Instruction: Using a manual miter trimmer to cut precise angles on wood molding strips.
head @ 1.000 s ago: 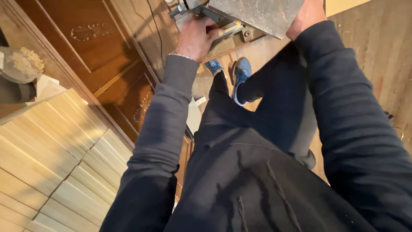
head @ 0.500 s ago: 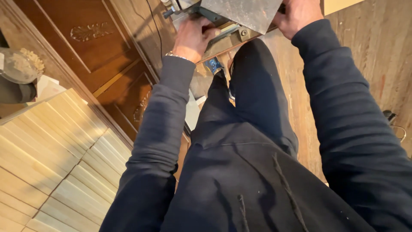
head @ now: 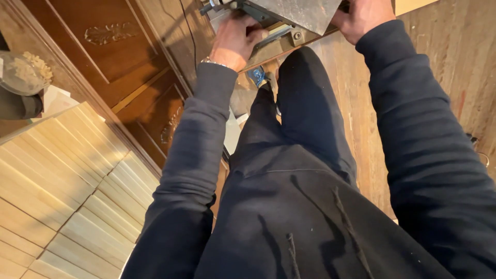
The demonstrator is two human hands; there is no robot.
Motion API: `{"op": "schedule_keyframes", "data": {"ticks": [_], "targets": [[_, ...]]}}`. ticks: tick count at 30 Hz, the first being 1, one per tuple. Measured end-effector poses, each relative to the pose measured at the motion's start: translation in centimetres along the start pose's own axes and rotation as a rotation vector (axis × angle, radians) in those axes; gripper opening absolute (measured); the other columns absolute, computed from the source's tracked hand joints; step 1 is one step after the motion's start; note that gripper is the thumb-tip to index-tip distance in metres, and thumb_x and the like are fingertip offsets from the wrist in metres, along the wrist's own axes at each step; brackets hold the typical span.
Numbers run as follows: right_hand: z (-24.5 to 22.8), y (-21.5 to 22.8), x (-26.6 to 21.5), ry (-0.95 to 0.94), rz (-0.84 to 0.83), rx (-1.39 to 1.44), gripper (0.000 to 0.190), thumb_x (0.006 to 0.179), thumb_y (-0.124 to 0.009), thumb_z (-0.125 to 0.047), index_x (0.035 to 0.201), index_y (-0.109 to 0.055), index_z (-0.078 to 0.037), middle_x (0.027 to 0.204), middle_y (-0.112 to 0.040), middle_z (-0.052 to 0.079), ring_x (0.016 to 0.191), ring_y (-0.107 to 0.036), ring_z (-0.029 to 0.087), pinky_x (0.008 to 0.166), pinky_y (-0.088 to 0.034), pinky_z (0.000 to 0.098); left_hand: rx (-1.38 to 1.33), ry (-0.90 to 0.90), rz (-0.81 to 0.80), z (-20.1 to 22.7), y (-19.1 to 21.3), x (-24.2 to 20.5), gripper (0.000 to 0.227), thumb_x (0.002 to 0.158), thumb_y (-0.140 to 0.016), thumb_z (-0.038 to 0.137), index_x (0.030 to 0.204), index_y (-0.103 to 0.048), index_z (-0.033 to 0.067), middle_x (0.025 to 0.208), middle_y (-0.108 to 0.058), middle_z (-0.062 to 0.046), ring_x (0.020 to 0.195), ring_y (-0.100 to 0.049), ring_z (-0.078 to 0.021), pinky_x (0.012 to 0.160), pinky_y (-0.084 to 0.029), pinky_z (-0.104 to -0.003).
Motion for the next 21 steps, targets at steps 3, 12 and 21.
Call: {"op": "schedule_keyframes", "data": {"ticks": [3,12,21], "targets": [[-0.1,0.0,0.2,0.028,0.018,-0.031,0.018,0.097,-0.073,-0.005,0.113,-0.073,0.003,0.094,-0.074,0.018,0.087,-0.073,0.032,0.074,-0.057,0.0405,0.019,-0.043,0.033,0.1,0.0,0.1,0.026,0.089,-0.082,0.027,0.095,-0.077,0.0022,0.093,-0.070,-0.024,0.090,-0.066,-0.0437,0.080,-0.051,-0.052],[0.3,-0.4,-0.4,0.078,0.034,0.005,0.024,0.097,-0.070,-0.004,0.119,-0.073,0.003,0.100,-0.075,0.017,0.094,-0.074,0.031,0.080,-0.058,0.0387,0.012,0.020,0.007,-0.2,-0.9,0.4,0.028,0.089,-0.082,0.028,0.098,-0.077,0.0018,0.092,-0.074,-0.020,0.085,-0.069,-0.0397,0.079,-0.054,-0.049],[0.8,-0.6,-0.3,0.026,0.002,-0.006,0.017,0.103,-0.074,-0.010,0.116,-0.073,0.001,0.096,-0.074,0.017,0.090,-0.073,0.031,0.079,-0.058,0.0400,0.037,0.104,-0.010,-0.4,-1.1,0.5,0.028,0.090,-0.080,0.029,0.098,-0.077,0.0028,0.090,-0.074,-0.020,0.082,-0.071,-0.0387,0.078,-0.056,-0.048]]}}
Point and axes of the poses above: each hand's wrist, its own x-axis towards the middle knuckle, its own y-axis out of the back of the hand, z = x × y, the point moved 5 cm from there along x, towards the middle knuckle
